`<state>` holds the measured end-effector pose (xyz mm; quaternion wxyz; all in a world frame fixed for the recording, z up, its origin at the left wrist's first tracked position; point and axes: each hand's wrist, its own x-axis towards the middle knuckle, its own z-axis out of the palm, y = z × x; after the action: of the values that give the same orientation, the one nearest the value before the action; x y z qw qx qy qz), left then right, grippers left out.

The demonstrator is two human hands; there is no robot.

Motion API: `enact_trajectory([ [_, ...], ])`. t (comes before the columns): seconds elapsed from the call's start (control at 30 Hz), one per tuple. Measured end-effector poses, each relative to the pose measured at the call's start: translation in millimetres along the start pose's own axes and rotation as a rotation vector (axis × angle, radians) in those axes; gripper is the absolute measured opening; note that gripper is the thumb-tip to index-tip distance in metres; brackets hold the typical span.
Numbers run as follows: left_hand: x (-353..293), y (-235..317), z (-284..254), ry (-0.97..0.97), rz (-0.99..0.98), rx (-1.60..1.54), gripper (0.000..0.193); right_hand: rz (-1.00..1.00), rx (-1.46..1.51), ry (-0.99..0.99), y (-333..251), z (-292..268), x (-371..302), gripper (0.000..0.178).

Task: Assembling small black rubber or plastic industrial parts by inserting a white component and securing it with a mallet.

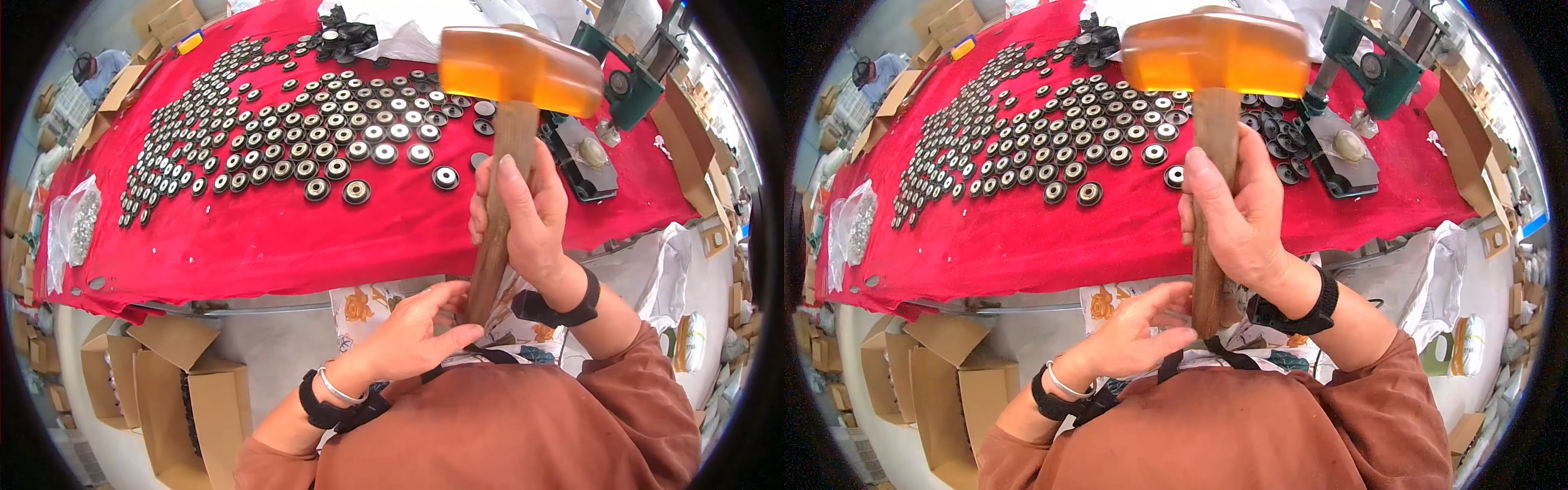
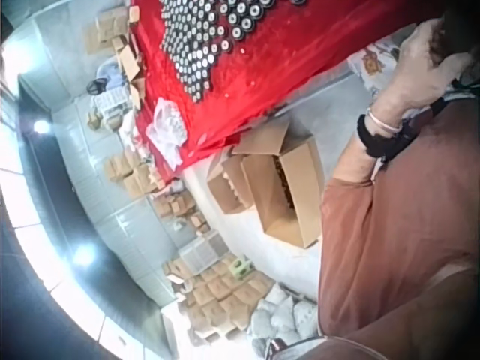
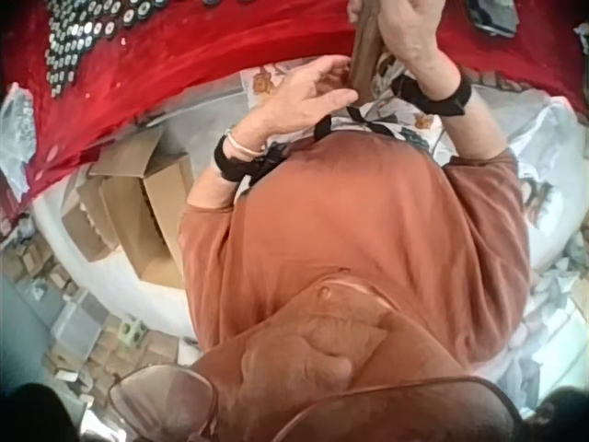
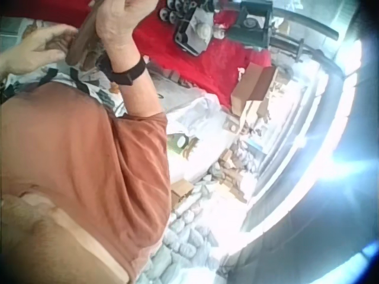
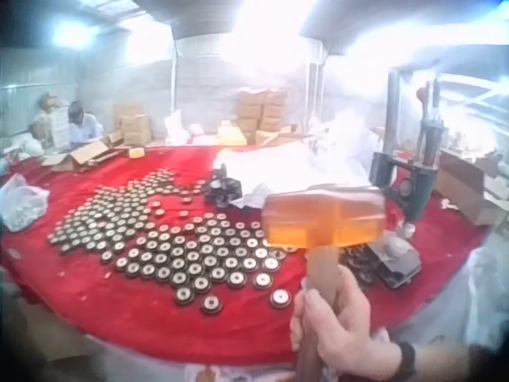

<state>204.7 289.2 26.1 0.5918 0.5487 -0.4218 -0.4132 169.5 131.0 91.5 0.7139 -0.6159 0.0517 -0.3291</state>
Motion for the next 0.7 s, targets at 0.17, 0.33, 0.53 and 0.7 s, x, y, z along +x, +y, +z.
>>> enact_trajectory([
  [0.17, 4, -6, 24, -0.051, -0.063, -0.029, 0.058, 0.166, -0.005, -0.125, 5, 5, -4, 0.046],
  [0.33, 6, -23, 46, -0.105, -0.13, -0.201, 0.051, 0.205, -0.201, -0.268, 7, 8, -5, 0.054],
  [0.53, 8, -30, 45, -0.093, -0.072, -0.235, 0.044, 0.075, -0.45, -0.369, 12, 20, -1, 0.055],
  [0.7, 10, -28, 44, -0.137, -0.095, -0.458, 0.041, 0.047, -0.755, -0.457, 29, 27, 7, 0.053],
])
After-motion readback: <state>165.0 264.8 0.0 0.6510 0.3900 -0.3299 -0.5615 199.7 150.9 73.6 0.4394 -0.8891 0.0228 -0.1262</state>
